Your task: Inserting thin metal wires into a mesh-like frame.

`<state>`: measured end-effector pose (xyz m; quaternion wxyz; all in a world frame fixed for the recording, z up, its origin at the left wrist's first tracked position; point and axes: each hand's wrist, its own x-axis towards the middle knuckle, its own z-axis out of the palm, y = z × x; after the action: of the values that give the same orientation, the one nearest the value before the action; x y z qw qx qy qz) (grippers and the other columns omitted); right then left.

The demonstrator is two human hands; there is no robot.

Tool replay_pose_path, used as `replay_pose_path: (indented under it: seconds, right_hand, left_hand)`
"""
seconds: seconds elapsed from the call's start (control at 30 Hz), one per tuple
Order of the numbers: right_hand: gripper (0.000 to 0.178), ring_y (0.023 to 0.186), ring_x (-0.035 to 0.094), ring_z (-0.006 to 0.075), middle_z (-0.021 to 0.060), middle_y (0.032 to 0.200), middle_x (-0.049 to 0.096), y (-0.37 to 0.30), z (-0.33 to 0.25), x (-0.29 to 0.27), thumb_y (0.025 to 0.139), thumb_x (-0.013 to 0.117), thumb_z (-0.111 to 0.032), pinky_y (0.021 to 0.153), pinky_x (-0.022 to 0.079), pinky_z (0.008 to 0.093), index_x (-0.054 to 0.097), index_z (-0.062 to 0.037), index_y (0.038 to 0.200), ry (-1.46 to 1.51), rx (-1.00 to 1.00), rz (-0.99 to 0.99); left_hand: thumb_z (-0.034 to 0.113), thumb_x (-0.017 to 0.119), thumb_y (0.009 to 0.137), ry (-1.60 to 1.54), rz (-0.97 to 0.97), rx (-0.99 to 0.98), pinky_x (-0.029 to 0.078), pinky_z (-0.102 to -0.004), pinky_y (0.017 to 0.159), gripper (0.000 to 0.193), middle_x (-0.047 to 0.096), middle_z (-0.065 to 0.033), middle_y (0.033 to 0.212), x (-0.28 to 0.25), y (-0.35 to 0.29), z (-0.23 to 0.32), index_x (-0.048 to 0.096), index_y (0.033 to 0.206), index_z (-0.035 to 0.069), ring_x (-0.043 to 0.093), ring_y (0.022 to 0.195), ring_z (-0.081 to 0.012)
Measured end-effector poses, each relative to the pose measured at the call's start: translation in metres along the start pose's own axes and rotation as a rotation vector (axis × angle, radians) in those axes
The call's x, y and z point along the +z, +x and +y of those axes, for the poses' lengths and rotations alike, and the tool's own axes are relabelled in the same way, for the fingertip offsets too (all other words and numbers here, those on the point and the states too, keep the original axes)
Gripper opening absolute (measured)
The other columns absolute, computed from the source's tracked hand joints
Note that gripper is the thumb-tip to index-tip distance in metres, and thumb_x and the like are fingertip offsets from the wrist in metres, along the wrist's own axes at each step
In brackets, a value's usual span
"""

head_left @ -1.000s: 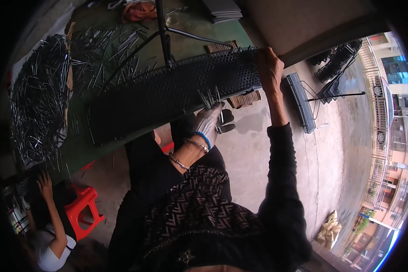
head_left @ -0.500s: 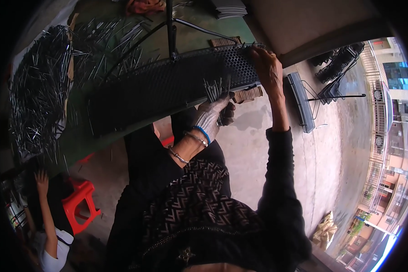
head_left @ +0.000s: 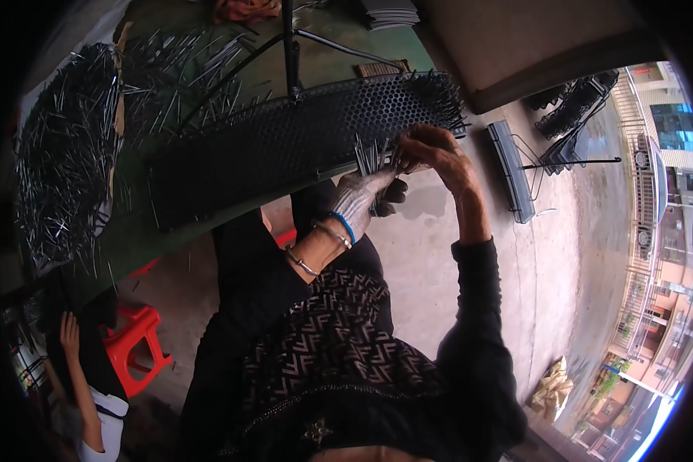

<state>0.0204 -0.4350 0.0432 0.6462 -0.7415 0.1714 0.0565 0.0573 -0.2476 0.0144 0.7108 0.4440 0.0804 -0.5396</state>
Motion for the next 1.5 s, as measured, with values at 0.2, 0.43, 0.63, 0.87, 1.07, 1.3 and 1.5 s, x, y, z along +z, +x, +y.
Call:
replay_pose_path:
  seconds: [0.2,0.43,0.63,0.87,1.07,1.3,1.5]
  right_hand:
    - [0.020,0.071,0.066,0.0151,0.0087,0.079,0.066,-0.003,-0.011,-0.016,0.090,0.059,-0.019,0.063,0.052,0.0263,0.059,0.0010,0.092,-0.073,-0.161,0.303]
    - [0.015,0.070,0.067,0.0167,0.0105,0.079,0.067,0.032,-0.014,-0.045,0.089,0.058,-0.015,0.061,0.051,0.0271,0.057,0.0001,0.092,-0.624,-0.485,0.919]
    - [0.015,0.072,0.063,0.0150,0.0095,0.076,0.066,0.044,-0.011,-0.046,0.088,0.059,-0.016,0.064,0.049,0.0292,0.060,-0.0026,0.094,-0.612,-0.459,0.854]
    - [0.017,0.072,0.063,0.0212,0.0127,0.080,0.065,0.045,-0.003,-0.054,0.087,0.058,-0.019,0.068,0.048,0.0312,0.063,-0.0046,0.095,-0.654,-0.371,0.734]
    - [0.019,0.087,0.060,0.0310,0.0155,0.093,0.059,0.047,-0.005,-0.046,0.085,0.062,-0.026,0.076,0.048,0.0395,0.069,-0.0138,0.097,-1.067,-0.321,0.825]
    - [0.030,0.100,0.059,0.0335,0.0158,0.107,0.060,0.047,-0.012,-0.042,0.092,0.053,-0.035,0.084,0.046,0.0416,0.068,-0.0156,0.109,-0.872,-0.240,0.866]
    - [0.049,0.121,0.049,0.0234,0.0123,0.129,0.054,0.009,0.024,-0.057,0.100,0.038,-0.036,0.103,0.034,0.0333,0.044,-0.0059,0.137,-0.255,-0.418,0.685]
  left_hand:
    - [0.027,0.064,0.088,-0.066,0.086,0.001,0.055,-0.0338,0.060,0.022,0.068,-0.0076,0.087,0.007,0.001,0.007,0.064,0.103,0.010,0.067,0.075,-0.0164]
    - [0.020,0.059,0.092,-0.223,-0.012,0.010,0.056,-0.0406,0.072,0.019,0.066,-0.0104,0.093,-0.001,0.018,-0.012,0.062,0.105,0.007,0.065,0.083,-0.0227]
    - [0.019,0.058,0.093,-0.247,-0.001,0.023,0.056,-0.0415,0.072,0.019,0.065,-0.0122,0.093,-0.006,0.018,-0.015,0.060,0.105,0.004,0.065,0.085,-0.0252]
    - [0.021,0.057,0.094,-0.216,0.092,0.023,0.057,-0.0383,0.067,0.021,0.065,-0.0115,0.089,0.003,0.007,-0.012,0.060,0.105,0.003,0.065,0.080,-0.0230]
    - [0.022,0.056,0.094,-0.133,0.066,0.038,0.055,-0.0303,0.058,0.023,0.065,-0.0081,0.082,-0.004,0.010,-0.015,0.062,0.105,0.003,0.062,0.068,-0.0153]
    - [0.027,0.059,0.093,-0.072,0.072,0.071,0.045,-0.0212,0.051,0.028,0.063,-0.0040,0.080,-0.008,-0.001,0.000,0.061,0.108,0.005,0.059,0.065,-0.0101]
    - [0.028,0.059,0.093,-0.045,0.062,0.148,0.039,-0.0175,0.047,0.025,0.064,-0.0025,0.076,-0.035,-0.026,-0.006,0.061,0.105,0.006,0.054,0.058,-0.0043]
